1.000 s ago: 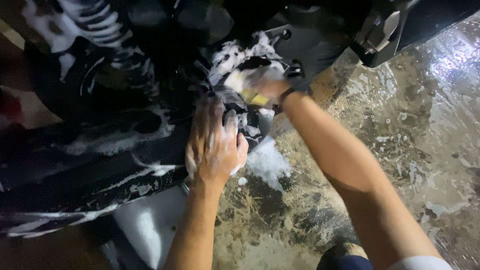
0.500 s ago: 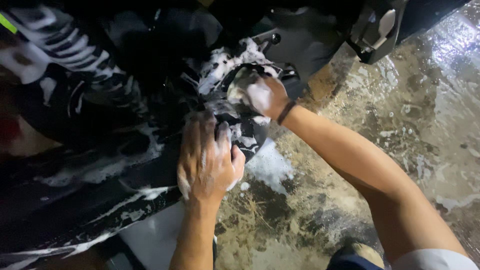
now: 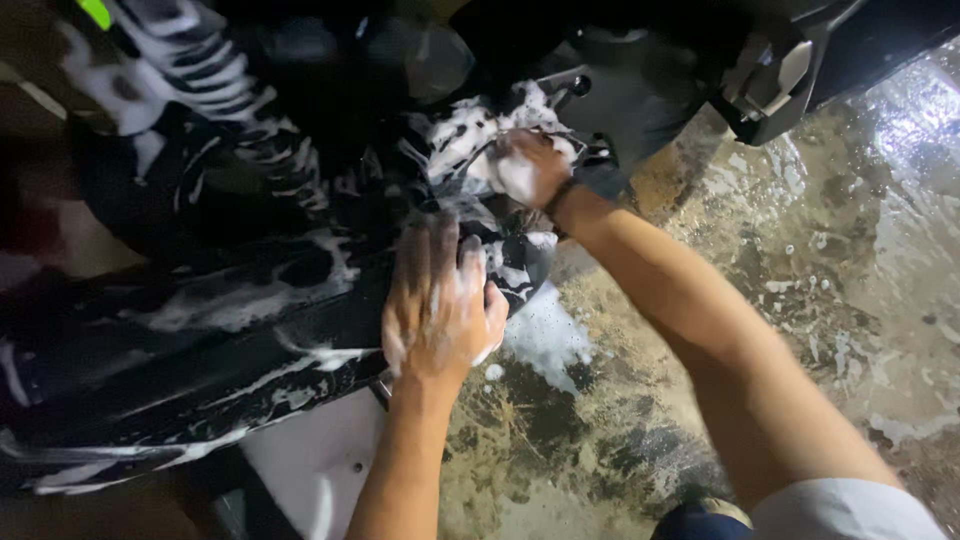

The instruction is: The person scrubs the lower body and engine area of a black motorcycle using a yellow sponge and soapy water. They repeatedly dip the sponge into a bucket to reapply soap and scrub various parts of the motorcycle's frame and suspension.

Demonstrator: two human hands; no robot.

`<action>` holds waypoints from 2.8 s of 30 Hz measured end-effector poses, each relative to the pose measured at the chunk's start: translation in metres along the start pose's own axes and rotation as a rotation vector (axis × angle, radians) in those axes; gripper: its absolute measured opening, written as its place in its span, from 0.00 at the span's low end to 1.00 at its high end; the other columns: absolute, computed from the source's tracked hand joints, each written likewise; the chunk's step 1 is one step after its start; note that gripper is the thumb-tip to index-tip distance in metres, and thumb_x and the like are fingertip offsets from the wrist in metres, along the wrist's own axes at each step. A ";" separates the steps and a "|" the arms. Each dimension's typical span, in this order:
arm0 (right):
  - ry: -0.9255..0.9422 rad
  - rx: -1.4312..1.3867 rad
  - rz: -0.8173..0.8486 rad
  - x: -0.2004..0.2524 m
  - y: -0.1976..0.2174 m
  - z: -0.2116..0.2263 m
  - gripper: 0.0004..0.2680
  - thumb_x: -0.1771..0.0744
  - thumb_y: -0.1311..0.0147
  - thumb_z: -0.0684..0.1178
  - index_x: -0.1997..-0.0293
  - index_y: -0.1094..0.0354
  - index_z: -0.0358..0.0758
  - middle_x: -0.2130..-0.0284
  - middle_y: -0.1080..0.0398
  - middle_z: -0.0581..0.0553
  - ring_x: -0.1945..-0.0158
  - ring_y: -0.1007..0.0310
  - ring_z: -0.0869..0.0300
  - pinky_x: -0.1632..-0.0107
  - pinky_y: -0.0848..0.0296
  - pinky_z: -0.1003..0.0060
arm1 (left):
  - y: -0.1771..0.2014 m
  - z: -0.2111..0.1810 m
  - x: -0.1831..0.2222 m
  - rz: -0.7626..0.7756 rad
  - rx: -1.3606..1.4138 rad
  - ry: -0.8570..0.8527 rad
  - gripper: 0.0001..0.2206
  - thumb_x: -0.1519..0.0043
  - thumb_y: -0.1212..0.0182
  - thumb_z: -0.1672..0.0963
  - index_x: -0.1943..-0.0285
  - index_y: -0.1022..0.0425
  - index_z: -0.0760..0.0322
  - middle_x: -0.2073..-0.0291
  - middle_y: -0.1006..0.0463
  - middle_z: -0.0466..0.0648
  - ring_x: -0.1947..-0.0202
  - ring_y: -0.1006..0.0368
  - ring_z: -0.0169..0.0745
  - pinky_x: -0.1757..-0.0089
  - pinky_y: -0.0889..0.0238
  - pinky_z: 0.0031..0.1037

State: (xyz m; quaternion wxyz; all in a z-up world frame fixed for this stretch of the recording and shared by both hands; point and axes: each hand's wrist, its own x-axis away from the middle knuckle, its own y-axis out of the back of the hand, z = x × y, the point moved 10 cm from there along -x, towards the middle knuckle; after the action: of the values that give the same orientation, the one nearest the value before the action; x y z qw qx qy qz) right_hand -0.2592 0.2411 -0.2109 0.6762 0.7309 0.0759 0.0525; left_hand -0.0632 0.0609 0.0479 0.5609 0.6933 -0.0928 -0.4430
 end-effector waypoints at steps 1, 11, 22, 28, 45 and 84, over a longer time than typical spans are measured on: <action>0.095 -0.048 -0.108 0.009 0.016 0.001 0.12 0.33 0.49 0.52 0.44 0.30 0.46 0.42 0.34 0.36 0.45 0.29 0.48 0.46 0.28 0.54 | -0.003 0.001 -0.001 0.036 -0.005 0.008 0.22 0.47 0.39 0.52 0.47 0.22 0.70 0.37 0.30 0.62 0.37 0.35 0.68 0.36 0.43 0.47; -0.095 -0.422 -0.325 0.005 0.041 -0.009 0.14 0.34 0.46 0.51 0.43 0.30 0.42 0.49 0.29 0.37 0.49 0.27 0.50 0.48 0.26 0.55 | -0.016 0.000 -0.001 0.104 0.021 0.002 0.25 0.40 0.44 0.46 0.46 0.21 0.70 0.36 0.31 0.64 0.30 0.45 0.66 0.32 0.57 0.50; 0.081 -1.146 -0.058 0.032 0.035 -0.011 0.16 0.35 0.42 0.51 0.42 0.30 0.36 0.53 0.26 0.37 0.54 0.25 0.52 0.52 0.25 0.57 | -0.029 0.000 0.001 0.188 -0.002 -0.006 0.28 0.40 0.49 0.44 0.46 0.21 0.70 0.39 0.30 0.65 0.30 0.46 0.68 0.32 0.61 0.53; 0.080 -1.610 -0.098 0.123 0.117 -0.031 0.18 0.35 0.40 0.50 0.42 0.29 0.33 0.56 0.24 0.37 0.57 0.24 0.53 0.54 0.23 0.59 | -0.015 -0.003 0.003 0.094 -0.011 -0.034 0.32 0.39 0.49 0.45 0.34 0.31 0.71 0.37 0.30 0.63 0.32 0.41 0.63 0.32 0.58 0.49; 0.941 -1.272 0.606 0.248 0.213 0.307 0.33 0.36 0.42 0.60 0.24 0.51 0.38 0.40 0.31 0.38 0.46 0.28 0.58 0.45 0.29 0.60 | 0.024 0.059 0.221 0.514 1.098 0.286 0.66 0.60 0.19 0.52 0.19 0.72 0.65 0.26 0.46 0.63 0.34 0.40 0.58 0.40 0.44 0.42; 0.586 -0.042 0.602 0.188 -0.250 0.624 0.27 0.32 0.57 0.66 0.26 0.55 0.45 0.26 0.54 0.38 0.24 0.57 0.43 0.28 0.52 0.42 | -0.256 0.223 0.610 0.524 -0.104 0.449 0.17 0.41 0.39 0.57 0.44 0.24 0.68 0.40 0.26 0.54 0.47 0.28 0.53 0.45 0.34 0.38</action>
State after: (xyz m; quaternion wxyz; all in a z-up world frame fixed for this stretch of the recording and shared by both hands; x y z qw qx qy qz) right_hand 0.0276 -0.3185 -0.5145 0.5952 0.6608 0.0470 0.4548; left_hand 0.0426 -0.3851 -0.4782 0.6964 0.6967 -0.1192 -0.1244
